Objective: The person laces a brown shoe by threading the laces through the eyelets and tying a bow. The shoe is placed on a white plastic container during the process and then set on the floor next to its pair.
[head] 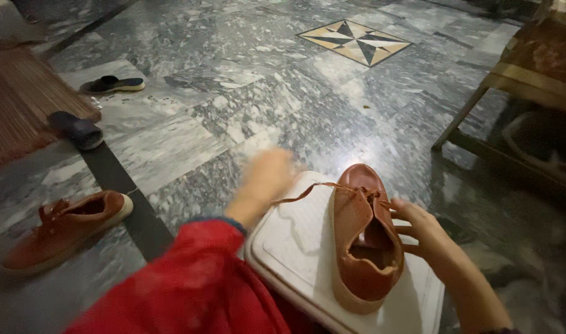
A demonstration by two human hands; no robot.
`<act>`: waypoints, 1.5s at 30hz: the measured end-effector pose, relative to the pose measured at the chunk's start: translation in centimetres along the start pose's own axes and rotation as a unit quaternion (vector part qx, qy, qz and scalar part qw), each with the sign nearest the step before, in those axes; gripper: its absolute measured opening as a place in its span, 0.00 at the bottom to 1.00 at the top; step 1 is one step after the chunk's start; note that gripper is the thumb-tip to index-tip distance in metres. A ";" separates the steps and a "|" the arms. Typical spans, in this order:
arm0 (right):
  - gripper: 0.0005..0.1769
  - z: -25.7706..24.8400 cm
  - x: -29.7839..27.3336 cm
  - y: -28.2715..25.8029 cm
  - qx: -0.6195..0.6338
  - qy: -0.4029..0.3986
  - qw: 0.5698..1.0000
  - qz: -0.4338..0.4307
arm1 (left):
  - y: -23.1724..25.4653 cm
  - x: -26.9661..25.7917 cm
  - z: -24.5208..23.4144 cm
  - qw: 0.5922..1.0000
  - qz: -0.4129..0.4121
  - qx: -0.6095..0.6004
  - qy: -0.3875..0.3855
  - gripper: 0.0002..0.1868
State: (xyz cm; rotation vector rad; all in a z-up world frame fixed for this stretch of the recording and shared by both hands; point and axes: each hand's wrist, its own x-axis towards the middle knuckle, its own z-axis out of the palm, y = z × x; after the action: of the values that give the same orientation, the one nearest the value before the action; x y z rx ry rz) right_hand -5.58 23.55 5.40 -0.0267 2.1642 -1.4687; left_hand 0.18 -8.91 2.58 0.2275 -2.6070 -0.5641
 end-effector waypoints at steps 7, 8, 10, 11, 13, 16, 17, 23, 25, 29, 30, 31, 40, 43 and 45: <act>0.18 -0.9 2.3 2.1 0.340 0.109 0.928 -0.109 | 6.2 -3.0 3.7 0.965 0.096 -0.243 -0.020 0.16; 0.19 -1.2 2.5 2.4 0.355 0.116 0.920 -0.119 | 6.0 -2.8 3.4 0.967 0.084 -0.236 -0.043 0.16; 0.20 -1.6 2.7 2.9 0.372 0.138 0.908 -0.136 | 5.5 -2.5 2.6 0.970 0.057 -0.220 -0.089 0.18; 0.21 -1.7 2.8 3.2 0.375 0.154 0.903 -0.141 | 5.3 -2.5 2.2 0.964 0.055 -0.249 -0.080 0.18; 0.21 -1.8 3.1 3.6 0.367 0.173 0.899 -0.164 | 5.0 -2.1 1.6 0.949 0.051 -0.305 -0.060 0.17; 0.17 -2.4 3.4 4.1 0.345 0.183 0.896 -0.212 | 4.6 -1.4 1.3 0.957 0.017 -0.290 -0.004 0.15; 0.17 -2.7 3.4 4.4 0.347 0.182 0.892 -0.225 | 4.4 -1.4 1.4 0.958 0.010 -0.287 0.007 0.16; 0.19 -2.4 3.8 5.0 0.372 0.194 0.879 -0.228 | 2.5 -1.5 2.6 0.956 -0.045 -0.283 0.062 0.19; 0.20 -1.9 3.9 5.3 0.376 0.196 0.878 -0.223 | 1.8 -1.9 3.4 0.951 -0.048 -0.295 0.084 0.20; 0.18 -1.7 4.3 6.1 0.407 0.150 0.869 -0.237 | 0.7 -2.9 5.0 0.974 -0.084 -0.203 0.050 0.17; 0.17 -2.0 4.3 6.4 0.420 0.128 0.865 -0.243 | 0.8 -3.4 5.3 0.984 -0.067 -0.156 0.061 0.16; 0.13 -2.5 4.2 6.5 0.445 0.138 0.853 -0.235 | 1.0 -3.8 5.4 0.990 -0.051 -0.109 0.070 0.15; 0.14 -5.1 2.5 4.4 0.482 0.010 0.834 -0.269 | 10.1 -3.6 4.3 0.953 0.012 -0.295 0.065 0.21; 0.20 -4.1 0.9 3.0 0.354 -0.064 0.908 -0.214 | 14.0 -1.2 5.3 0.927 -0.044 -0.333 -0.168 0.33; 0.27 -3.6 0.0 2.1 0.328 -0.148 0.916 -0.177 | 16.4 0.7 6.5 0.930 0.073 -0.307 -0.186 0.31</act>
State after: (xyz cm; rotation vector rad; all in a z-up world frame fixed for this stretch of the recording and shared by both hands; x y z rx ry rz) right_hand -6.59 27.54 4.51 -0.3933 1.3882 -2.1729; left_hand -4.53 7.99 4.61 -0.3014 -2.5971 -1.4390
